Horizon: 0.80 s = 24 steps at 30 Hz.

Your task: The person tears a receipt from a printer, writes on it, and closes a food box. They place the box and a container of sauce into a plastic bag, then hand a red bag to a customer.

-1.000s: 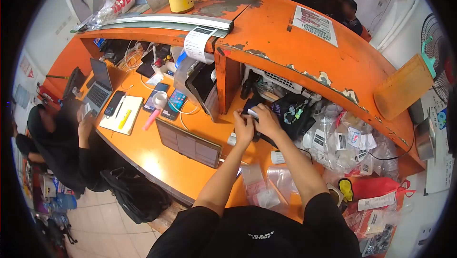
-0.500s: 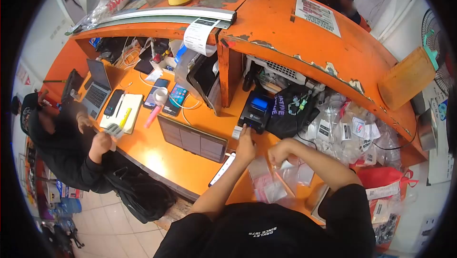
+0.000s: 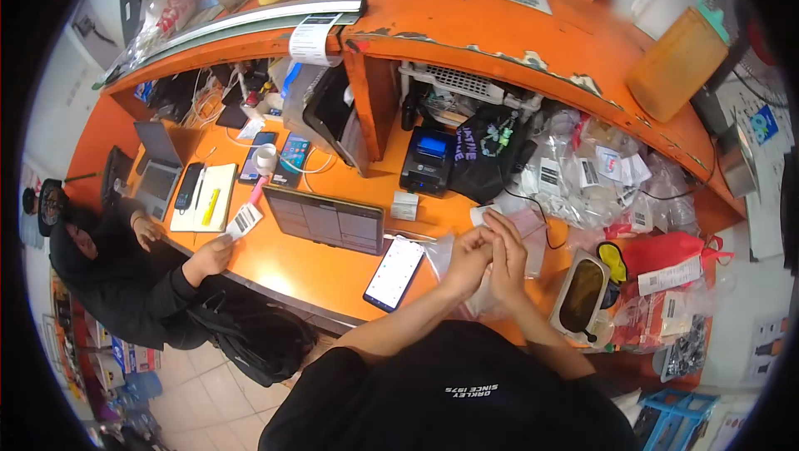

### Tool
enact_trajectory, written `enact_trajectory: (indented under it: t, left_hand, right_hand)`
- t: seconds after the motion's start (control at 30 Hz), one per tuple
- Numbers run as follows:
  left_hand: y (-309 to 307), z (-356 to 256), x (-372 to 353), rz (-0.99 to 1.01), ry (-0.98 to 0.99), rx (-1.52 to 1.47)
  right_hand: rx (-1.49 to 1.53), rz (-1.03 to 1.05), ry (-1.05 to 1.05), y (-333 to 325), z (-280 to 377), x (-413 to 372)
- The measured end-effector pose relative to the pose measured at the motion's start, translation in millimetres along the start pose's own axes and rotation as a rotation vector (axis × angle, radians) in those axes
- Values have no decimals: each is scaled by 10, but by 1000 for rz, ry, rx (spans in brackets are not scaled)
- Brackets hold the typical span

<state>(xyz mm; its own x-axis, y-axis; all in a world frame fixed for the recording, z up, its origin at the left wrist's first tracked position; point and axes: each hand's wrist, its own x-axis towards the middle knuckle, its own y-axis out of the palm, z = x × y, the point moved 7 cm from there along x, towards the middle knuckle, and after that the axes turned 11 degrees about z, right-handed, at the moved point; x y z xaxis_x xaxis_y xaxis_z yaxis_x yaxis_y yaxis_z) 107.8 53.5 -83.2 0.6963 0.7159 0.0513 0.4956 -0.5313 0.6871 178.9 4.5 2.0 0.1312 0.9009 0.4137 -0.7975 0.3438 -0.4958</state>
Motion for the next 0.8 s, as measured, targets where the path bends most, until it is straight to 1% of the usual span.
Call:
enact_trajectory:
  t: [0.07, 0.1, 0.17, 0.2, 0.23, 0.27, 0.3, 0.33, 0.37, 0.4, 0.43, 0.47, 0.5, 0.53, 0.57, 0.6, 0.63, 0.67, 0.7, 0.73, 0.77, 0.8]
  left_hand:
    - [298, 121, -162, 191, -159, 60]
    - [415, 185, -309, 288, -294, 160]
    - [451, 255, -465, 479, -351, 252]
    - [470, 287, -556, 578, -371, 299]
    - [471, 198, -556, 610, -366, 306]
    - [489, 143, -587, 629, -361, 310]
    - [517, 9, -525, 600, -231, 359]
    - [516, -16, -489, 589, -233, 360]
    - [488, -66, -465, 581, -183, 531]
    - [438, -143, -472, 556, -135, 707]
    - [452, -173, -506, 534, -173, 764]
    - [402, -190, -542, 478, -175, 776]
    - [404, -154, -605, 519, -190, 835]
    - [415, -123, -657, 572, -202, 894]
    - [423, -139, -699, 567, -224, 976]
    - [368, -155, -707, 543, -222, 982]
    - [267, -155, -681, 490, -217, 1145]
    - [170, -146, -637, 438, -213, 1305]
    - [112, -200, -508, 401, -107, 1440]
    - [-60, -226, -337, 256, -132, 1636]
    - [-234, -254, -141, 103, -154, 1827]
    - [-426, -243, 45, -72, -199, 2108]
  right_hand:
    - [161, -57, 177, -86, -296, -184]
    - [138, -102, 181, -268, -280, -208]
    - [-200, -440, 206, -906, -195, -240]
    - [-74, -652, 174, -1231, -285, -283]
    - [61, -854, 131, -1531, -396, -305]
    - [122, -830, 51, -1728, -335, -199]
    - [189, -793, -26, -1904, -285, -71]
    - [74, -747, 114, -2089, -448, 82]
    - [-36, -688, 253, -2250, -630, 265]
    - [-318, -676, 287, -2340, -654, 485]
    - [-502, -574, 374, -2439, -1052, 702]
    - [-760, -469, 414, -2484, -1246, 903]
    - [-1020, -358, 436, -2418, -1396, 1055]
    - [-789, -354, 421, -2379, -1459, 1119]
    - [-769, -238, 393, -2367, -1689, 1195]
    - [-754, -130, 366, -2273, -1674, 1275]
    - [-746, -122, 354, -2213, -1651, 1299]
    - [-834, -174, 361, -2216, -1602, 1244]
    - [-922, -226, 369, -2161, -1420, 1175]
    - [-918, -219, 364, -2065, -1325, 1125]
    - [-843, -333, 327, -2042, -1192, 1057]
    - [-767, -448, 292, -2014, -1045, 969]
